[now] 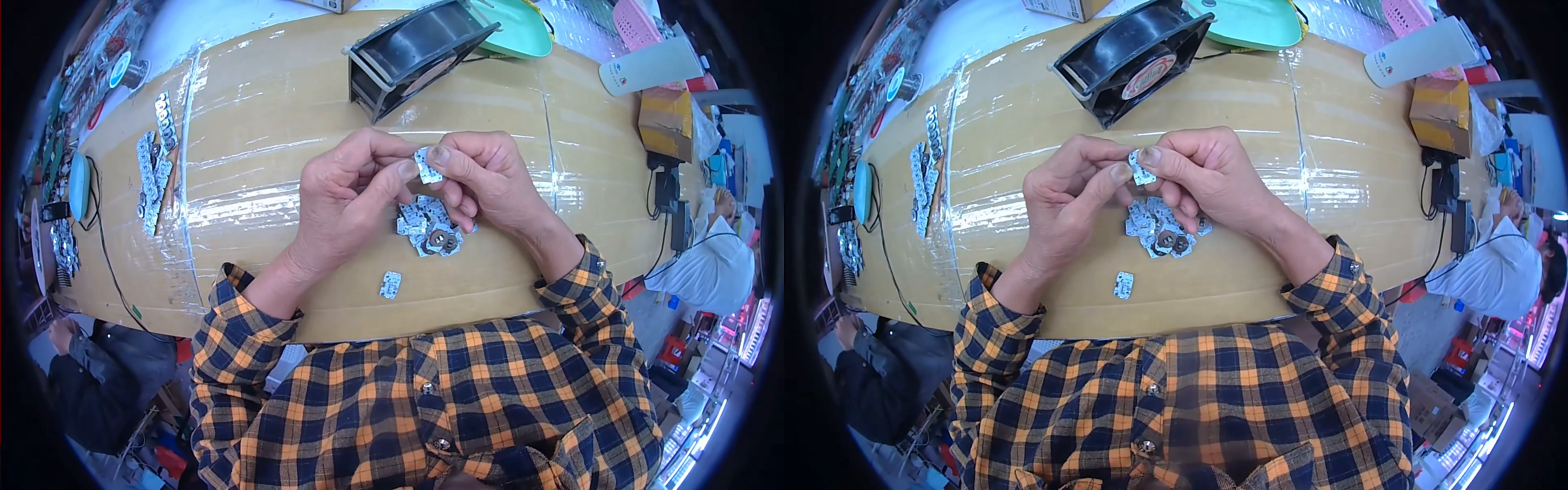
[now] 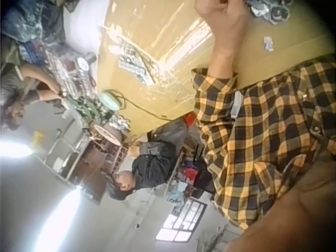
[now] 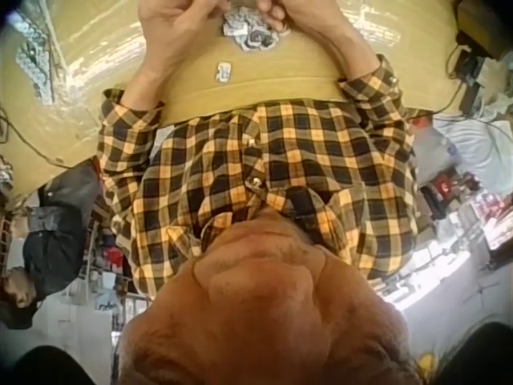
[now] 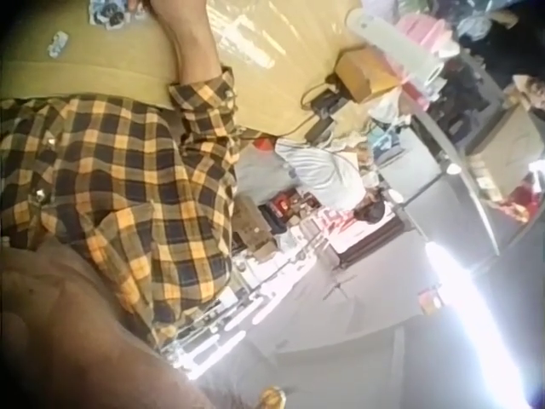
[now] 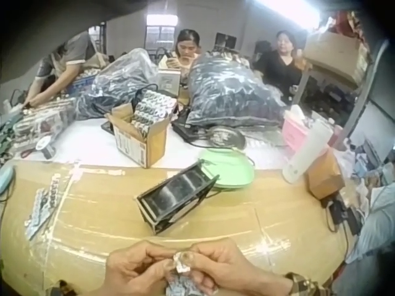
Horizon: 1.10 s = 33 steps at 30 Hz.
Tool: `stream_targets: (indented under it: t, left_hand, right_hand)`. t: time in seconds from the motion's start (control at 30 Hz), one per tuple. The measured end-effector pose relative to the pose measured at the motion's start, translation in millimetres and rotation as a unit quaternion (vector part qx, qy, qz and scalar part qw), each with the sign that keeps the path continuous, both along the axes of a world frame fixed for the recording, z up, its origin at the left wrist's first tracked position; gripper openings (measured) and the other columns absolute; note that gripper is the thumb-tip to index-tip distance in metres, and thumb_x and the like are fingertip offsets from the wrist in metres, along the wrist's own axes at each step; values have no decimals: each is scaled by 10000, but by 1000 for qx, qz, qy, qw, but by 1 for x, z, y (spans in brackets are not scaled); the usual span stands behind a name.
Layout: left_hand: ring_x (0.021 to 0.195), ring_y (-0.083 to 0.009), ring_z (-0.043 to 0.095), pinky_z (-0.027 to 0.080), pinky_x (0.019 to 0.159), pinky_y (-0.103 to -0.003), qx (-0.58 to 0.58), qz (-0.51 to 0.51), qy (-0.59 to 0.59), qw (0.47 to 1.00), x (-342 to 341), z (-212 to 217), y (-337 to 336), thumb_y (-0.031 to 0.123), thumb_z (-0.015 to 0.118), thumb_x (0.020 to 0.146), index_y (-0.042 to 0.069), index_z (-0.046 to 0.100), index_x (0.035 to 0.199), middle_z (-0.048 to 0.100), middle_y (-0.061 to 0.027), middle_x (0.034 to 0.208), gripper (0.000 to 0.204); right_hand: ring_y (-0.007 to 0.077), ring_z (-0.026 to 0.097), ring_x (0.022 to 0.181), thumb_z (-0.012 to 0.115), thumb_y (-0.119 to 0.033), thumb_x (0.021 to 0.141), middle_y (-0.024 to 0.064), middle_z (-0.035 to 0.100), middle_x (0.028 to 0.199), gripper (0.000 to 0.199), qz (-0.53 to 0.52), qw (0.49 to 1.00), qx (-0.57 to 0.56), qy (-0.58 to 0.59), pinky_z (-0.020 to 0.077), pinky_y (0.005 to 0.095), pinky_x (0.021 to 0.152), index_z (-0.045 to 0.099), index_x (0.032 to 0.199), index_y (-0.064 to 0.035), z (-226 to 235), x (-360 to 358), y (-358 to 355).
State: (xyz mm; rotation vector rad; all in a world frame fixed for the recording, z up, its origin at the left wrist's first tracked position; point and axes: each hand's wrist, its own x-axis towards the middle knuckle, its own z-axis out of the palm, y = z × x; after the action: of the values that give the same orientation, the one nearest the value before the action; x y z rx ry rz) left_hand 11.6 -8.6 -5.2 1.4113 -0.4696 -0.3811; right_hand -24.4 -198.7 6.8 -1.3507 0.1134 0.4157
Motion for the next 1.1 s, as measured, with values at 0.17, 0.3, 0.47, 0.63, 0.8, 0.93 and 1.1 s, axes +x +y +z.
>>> stream_targets:
  t: [0.17, 0.3, 0.47, 0.63, 0.8, 0.93, 1.1]
  left_hand:
    - [803, -98, 638, 531, 666, -208, -20, -3, -21, 1000, -2, 9, 4, 17, 598, 895, -56, 577, 1061, 651, -99, 931, 182]
    - [761, -97, 641, 532, 650, -211, -35, -14, 0, 999, -8, 12, 3, 21, 606, 893, -53, 591, 1019, 652, -103, 930, 147]
    - [680, -100, 639, 521, 597, -205, -23, -35, 30, 999, -7, 15, 5, 22, 617, 889, -40, 617, 910, 661, -77, 826, 66]
    - [678, -112, 650, 516, 570, -219, 23, -13, -73, 997, -16, 21, 2, -14, 625, 857, -30, 625, 912, 661, -79, 775, 57]
    - [670, -190, 667, 514, 563, -261, 49, 29, -410, 910, -16, 25, 0, -79, 669, 753, -12, 630, 924, 663, -123, 787, 188]
    - [685, -234, 666, 514, 569, -281, 29, 36, -438, 898, -21, 25, 0, -101, 679, 711, 2, 630, 940, 668, -130, 809, 255]
    - [694, -208, 669, 511, 572, -264, 27, 11, -391, 920, -18, 21, 1, -93, 680, 716, -4, 631, 942, 671, -124, 813, 247]
  right_hand:
    - [53, 521, 413, 541, -223, 969, -5, 538, 552, 282, -20, 997, -35, -67, 390, 177, 374, 585, 795, -7, 13, -7, 2]
    - [56, 527, 425, 524, -218, 977, -1, 541, 552, 274, -13, 995, -29, -91, 386, 175, 388, 584, 819, -3, 13, -8, 1]
    - [39, 532, 446, 527, -208, 977, -3, 561, 567, 268, 12, 992, -49, -115, 387, 171, 398, 607, 822, -4, 12, -13, -2]
    - [78, 540, 451, 598, -184, 934, 26, 551, 545, 221, -18, 964, -146, -221, 393, 207, 406, 625, 815, 0, 11, -22, -4]
    - [210, 541, 503, 777, -127, 720, 88, 528, 601, 231, -10, 709, -346, -615, 400, 294, 431, 606, 801, 6, 17, -26, -10]
    - [199, 533, 514, 794, -115, 687, 82, 527, 642, 271, -25, 675, -368, -638, 413, 297, 437, 602, 822, 19, 20, -34, -10]
    - [194, 533, 515, 772, -122, 723, 88, 527, 619, 216, -10, 724, -348, -595, 398, 289, 432, 617, 805, 4, 16, -30, -12]
